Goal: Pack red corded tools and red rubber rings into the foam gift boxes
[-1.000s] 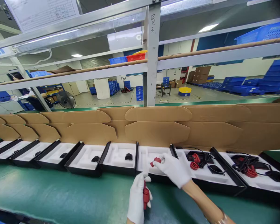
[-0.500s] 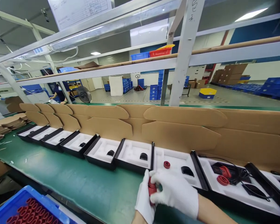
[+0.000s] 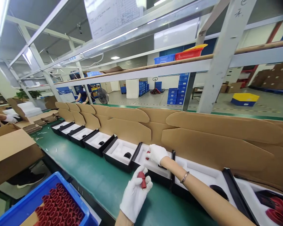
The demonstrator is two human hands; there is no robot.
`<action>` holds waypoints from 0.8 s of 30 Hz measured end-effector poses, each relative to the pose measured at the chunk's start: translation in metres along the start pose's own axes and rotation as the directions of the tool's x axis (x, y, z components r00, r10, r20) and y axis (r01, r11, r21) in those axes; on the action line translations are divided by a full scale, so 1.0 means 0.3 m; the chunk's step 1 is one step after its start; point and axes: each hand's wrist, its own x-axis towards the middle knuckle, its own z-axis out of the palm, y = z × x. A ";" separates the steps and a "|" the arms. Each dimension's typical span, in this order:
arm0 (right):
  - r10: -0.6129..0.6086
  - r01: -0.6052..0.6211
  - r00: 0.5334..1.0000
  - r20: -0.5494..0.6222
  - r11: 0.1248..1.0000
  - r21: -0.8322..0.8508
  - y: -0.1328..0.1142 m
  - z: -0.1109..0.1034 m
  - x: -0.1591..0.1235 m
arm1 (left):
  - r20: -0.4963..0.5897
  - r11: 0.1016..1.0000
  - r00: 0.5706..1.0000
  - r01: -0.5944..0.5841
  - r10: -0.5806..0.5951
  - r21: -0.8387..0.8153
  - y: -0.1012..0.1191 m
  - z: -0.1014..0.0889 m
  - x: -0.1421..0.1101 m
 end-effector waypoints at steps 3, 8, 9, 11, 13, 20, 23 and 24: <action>-0.136 0.135 0.991 -0.001 0.988 -0.071 -0.029 0.063 0.019 | 0.121 0.985 0.992 -0.055 0.035 0.165 0.028 -0.008 -0.029; -0.333 0.328 0.942 -0.038 0.940 -0.091 0.031 0.075 -0.044 | 0.048 0.627 0.960 -0.217 0.274 0.748 0.158 -0.002 0.024; -0.343 0.337 0.938 -0.056 0.937 -0.095 0.054 0.067 -0.072 | 0.031 0.475 0.931 -0.214 0.364 0.854 0.211 -0.007 0.056; -0.334 0.325 0.938 -0.093 0.940 -0.105 0.106 0.052 -0.147 | 0.013 0.219 0.855 -0.148 0.519 0.964 0.335 -0.026 0.132; -0.313 0.302 0.938 -0.146 0.949 -0.090 0.166 0.037 -0.244 | 0.001 0.075 0.800 -0.058 0.600 0.996 0.459 -0.050 0.214; -0.206 0.249 0.885 -0.417 0.967 0.050 0.383 -0.045 -0.621 | 0.069 -0.436 0.840 0.207 0.538 0.876 0.596 -0.115 0.396; -0.072 0.117 0.881 -0.468 0.991 0.069 0.412 -0.124 -0.770 | 0.117 -0.602 0.876 0.220 0.468 0.767 0.564 -0.106 0.400; -0.026 0.076 0.872 -0.489 0.994 0.082 0.410 -0.155 -0.819 | 0.131 -0.641 0.884 0.215 0.448 0.737 0.555 -0.094 0.393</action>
